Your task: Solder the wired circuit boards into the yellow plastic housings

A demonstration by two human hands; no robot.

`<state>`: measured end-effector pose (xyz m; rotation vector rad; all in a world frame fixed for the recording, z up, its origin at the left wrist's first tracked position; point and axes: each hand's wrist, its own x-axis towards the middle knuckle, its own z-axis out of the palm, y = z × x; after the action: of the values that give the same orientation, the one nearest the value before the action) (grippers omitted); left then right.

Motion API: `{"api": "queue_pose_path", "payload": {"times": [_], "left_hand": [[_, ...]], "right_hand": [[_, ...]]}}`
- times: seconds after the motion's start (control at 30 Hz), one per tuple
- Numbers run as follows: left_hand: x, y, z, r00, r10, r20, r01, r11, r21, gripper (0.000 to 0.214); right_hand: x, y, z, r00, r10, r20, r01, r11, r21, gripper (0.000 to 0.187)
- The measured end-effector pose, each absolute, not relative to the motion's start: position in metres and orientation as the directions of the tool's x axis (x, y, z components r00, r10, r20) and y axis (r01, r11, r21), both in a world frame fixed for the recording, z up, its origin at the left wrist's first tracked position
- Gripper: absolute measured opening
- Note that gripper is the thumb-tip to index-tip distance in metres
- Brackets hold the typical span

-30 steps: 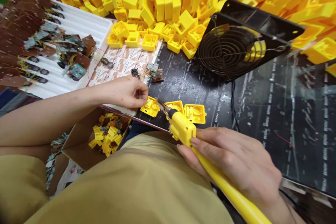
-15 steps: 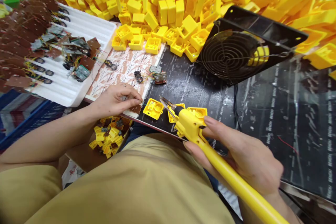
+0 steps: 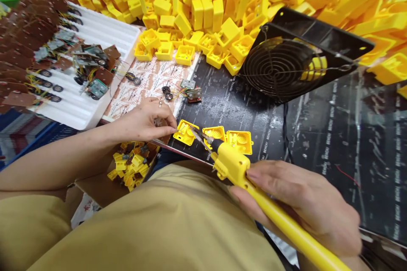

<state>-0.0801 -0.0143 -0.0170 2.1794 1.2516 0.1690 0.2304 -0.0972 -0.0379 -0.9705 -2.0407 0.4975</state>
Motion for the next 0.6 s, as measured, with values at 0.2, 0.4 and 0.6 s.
{"api": "queue_pose_path", "payload": {"times": [0.2, 0.4, 0.6], "left_hand": [[-0.072, -0.015, -0.008, 0.559, 0.774, -0.297, 0.800, -0.408, 0.441, 0.010], [-0.066, -0.014, -0.001, 0.561, 0.744, -0.362, 0.821, -0.444, 0.361, 0.011], [-0.064, -0.010, -0.001, 0.589, 0.719, -0.370, 0.805, -0.482, 0.346, 0.013]], "right_hand": [[0.226, -0.093, -0.022, -0.537, 0.696, 0.478, 0.477, 0.717, -0.508, 0.064], [0.226, -0.090, -0.020, -0.667, 0.623, 0.409, 0.416, 0.767, -0.489, 0.026], [0.209, -0.086, -0.007, -0.647, 0.593, 0.480, 0.404, 0.800, -0.443, 0.023]]}}
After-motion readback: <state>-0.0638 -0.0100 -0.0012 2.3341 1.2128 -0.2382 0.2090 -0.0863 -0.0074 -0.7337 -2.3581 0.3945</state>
